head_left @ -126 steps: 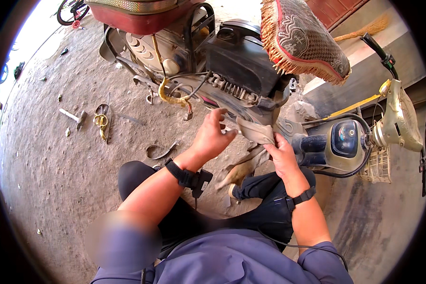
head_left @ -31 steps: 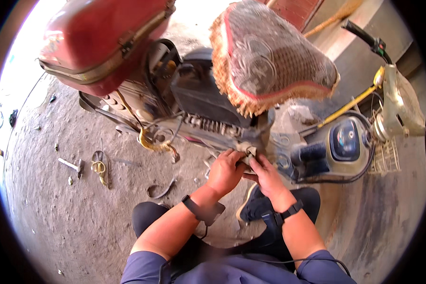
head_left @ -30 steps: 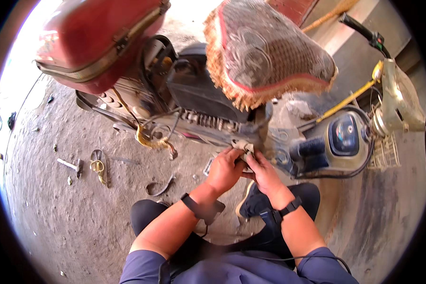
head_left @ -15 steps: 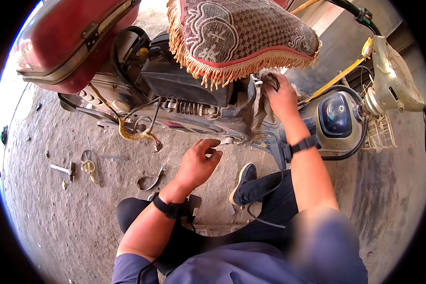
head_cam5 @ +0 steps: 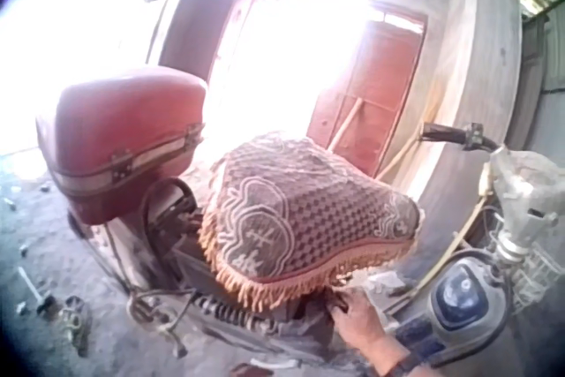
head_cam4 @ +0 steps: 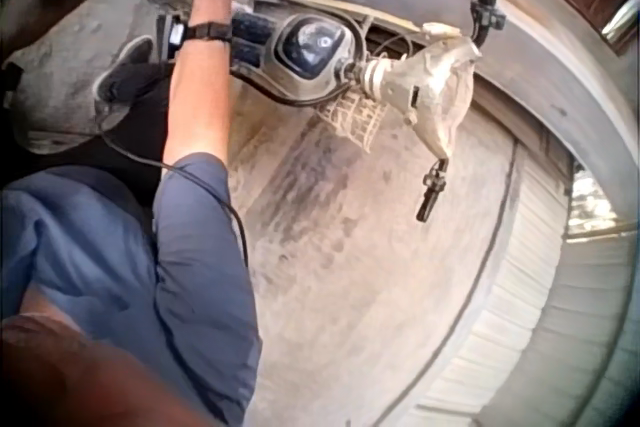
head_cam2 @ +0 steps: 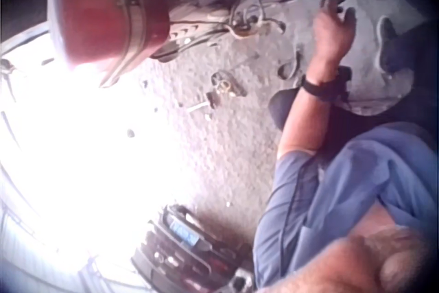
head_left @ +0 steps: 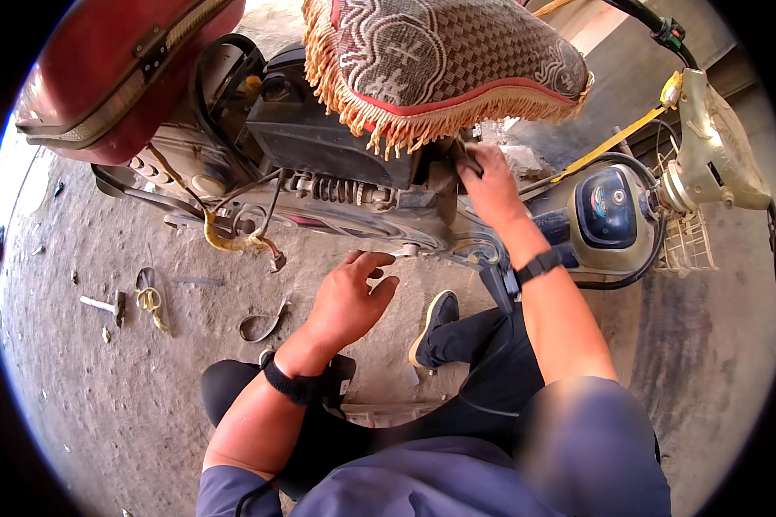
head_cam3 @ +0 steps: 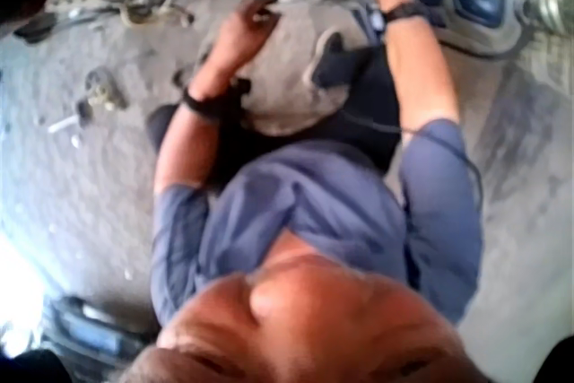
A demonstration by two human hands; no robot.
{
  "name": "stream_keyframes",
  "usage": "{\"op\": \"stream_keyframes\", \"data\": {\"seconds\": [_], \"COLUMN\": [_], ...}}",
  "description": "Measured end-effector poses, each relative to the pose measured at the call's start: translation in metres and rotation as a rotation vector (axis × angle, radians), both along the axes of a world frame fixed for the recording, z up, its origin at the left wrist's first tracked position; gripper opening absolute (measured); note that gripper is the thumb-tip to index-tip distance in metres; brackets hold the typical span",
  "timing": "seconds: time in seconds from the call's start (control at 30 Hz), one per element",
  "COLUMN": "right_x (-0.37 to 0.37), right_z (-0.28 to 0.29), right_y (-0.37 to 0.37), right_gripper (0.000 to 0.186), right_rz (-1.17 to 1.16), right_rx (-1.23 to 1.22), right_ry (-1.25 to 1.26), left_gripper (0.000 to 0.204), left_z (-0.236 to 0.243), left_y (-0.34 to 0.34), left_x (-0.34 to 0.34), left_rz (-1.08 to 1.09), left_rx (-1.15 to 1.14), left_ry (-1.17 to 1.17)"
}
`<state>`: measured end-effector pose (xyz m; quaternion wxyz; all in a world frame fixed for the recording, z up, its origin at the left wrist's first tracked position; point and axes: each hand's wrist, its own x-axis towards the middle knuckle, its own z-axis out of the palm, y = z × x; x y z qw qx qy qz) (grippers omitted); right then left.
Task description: The person kneels beside a red motorcycle and uses a cloth to wipe and adjust components near the engine and seat area. They handle wires and small parts, occasionally reaching under the seat and around the frame.
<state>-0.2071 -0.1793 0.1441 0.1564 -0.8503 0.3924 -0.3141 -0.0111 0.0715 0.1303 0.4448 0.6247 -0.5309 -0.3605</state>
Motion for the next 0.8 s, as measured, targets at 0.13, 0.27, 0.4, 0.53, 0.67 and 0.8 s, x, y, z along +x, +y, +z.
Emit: {"op": "stream_keyframes", "data": {"seconds": [0.13, 0.27, 0.4, 0.53, 0.67, 0.8], "right_x": [-0.018, -0.007, 0.026, 0.026, 0.029, 0.029], "right_z": [0.037, 0.050, 0.040, 0.020, 0.018, 0.013], "right_y": [0.043, 0.003, -0.037, -0.086, -0.073, -0.038], "right_gripper": [0.030, 0.027, 0.026, 0.031, 0.029, 0.032], "right_rz": [0.024, -0.187, 0.064, 0.192, 0.251, 0.121], "right_rx": [0.091, 0.228, 0.296, 0.129, 0.072, 0.318], "right_ry": [0.023, -0.205, -0.289, 0.178, 0.165, -0.143], "left_gripper": [0.028, 0.029, 0.029, 0.028, 0.028, 0.028], "left_z": [0.003, 0.005, -0.005, -0.003, -0.003, -0.003], "left_y": [0.001, 0.004, 0.004, 0.003, 0.005, 0.006], "left_x": [0.001, 0.001, 0.008, 0.010, 0.013, 0.016], "left_rz": [-0.003, -0.014, 0.010, 0.023, 0.026, 0.025], "left_rx": [0.000, -0.008, -0.038, -0.054, -0.048, -0.057], "left_ry": [-0.045, -0.047, -0.043, -0.048, -0.078, -0.091]}}
